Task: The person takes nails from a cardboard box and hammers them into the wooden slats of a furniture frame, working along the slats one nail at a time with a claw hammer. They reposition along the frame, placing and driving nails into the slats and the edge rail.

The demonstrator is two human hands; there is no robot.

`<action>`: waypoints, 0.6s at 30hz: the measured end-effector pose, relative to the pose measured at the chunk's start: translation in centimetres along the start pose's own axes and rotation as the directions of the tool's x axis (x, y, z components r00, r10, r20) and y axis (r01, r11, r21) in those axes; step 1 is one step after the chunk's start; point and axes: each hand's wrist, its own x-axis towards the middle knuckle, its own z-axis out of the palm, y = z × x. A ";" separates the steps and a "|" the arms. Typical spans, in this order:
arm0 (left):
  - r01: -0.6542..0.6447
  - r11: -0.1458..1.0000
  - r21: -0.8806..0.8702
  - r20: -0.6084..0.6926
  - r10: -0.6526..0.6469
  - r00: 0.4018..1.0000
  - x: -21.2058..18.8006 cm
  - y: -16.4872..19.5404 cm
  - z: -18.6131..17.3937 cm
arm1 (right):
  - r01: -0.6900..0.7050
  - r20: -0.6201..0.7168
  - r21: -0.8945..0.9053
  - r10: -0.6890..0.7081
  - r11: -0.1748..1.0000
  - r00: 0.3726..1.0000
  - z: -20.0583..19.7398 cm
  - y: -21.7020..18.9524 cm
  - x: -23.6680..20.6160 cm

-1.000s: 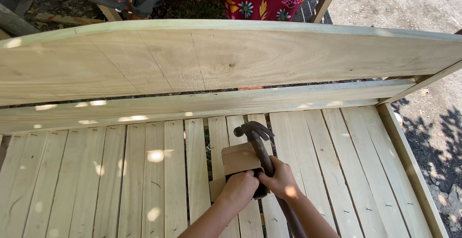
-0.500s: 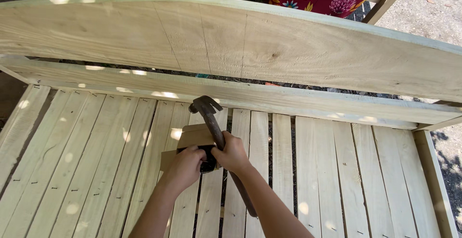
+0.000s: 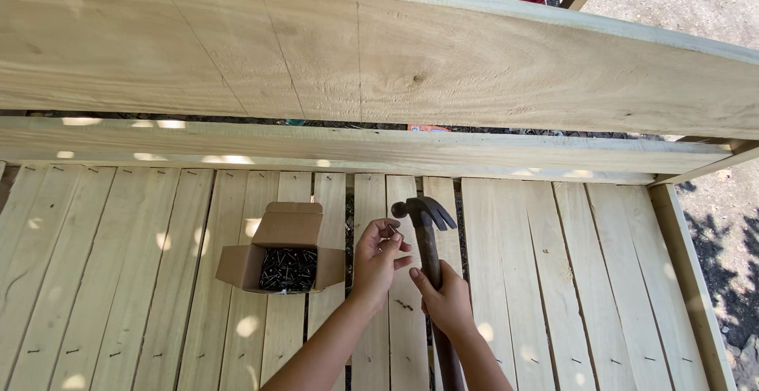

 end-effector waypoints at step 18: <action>-0.483 0.566 0.668 0.110 0.567 0.816 8.6 -4.9 -9.3 | -0.056 -0.038 0.202 0.065 0.978 0.997 -1.1 4.1 4.1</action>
